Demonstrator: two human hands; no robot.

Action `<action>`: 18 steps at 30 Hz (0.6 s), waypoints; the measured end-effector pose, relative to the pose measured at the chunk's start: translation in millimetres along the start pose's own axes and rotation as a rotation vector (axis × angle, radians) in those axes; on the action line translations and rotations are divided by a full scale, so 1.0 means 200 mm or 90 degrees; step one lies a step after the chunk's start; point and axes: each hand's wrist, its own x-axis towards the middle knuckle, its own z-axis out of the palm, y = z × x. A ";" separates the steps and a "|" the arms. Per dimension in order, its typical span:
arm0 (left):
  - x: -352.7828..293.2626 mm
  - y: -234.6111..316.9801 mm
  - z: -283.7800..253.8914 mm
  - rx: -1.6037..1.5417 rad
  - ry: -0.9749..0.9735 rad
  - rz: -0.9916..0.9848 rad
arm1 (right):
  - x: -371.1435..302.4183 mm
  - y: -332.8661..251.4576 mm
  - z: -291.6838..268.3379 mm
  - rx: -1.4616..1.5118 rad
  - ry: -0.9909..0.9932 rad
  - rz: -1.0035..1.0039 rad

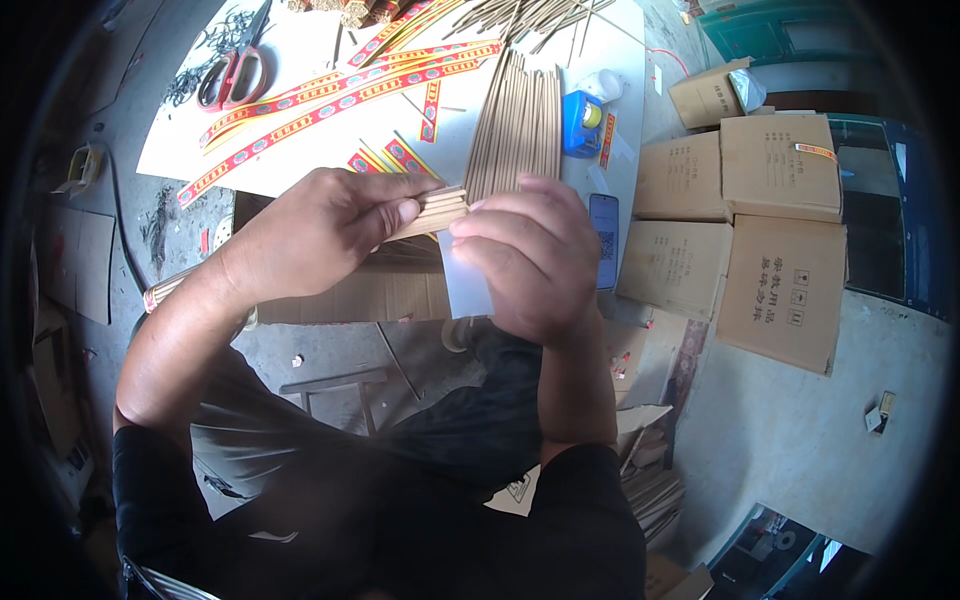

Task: The person gathers thin wooden sticks into bundles, aligns them, and wraps each bundle with a red and yellow paper band. The person secures the band by folding and pressing it around the sticks, then places the finished bundle on the table.

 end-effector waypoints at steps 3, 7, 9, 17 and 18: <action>0.00 0.00 0.00 0.000 -0.009 -0.021 | 0.00 -0.01 0.00 0.002 -0.003 0.000; -0.01 0.01 0.00 0.033 -0.032 -0.015 | 0.04 -0.01 0.01 0.025 -0.004 0.007; -0.02 0.02 0.01 0.062 -0.033 0.001 | 0.05 -0.01 0.02 0.046 -0.005 0.024; -0.06 0.03 0.04 0.129 0.018 0.062 | -0.02 0.03 0.08 0.190 -0.009 0.102; -0.06 0.03 0.04 0.126 0.022 0.072 | -0.03 0.03 0.08 0.195 -0.008 0.106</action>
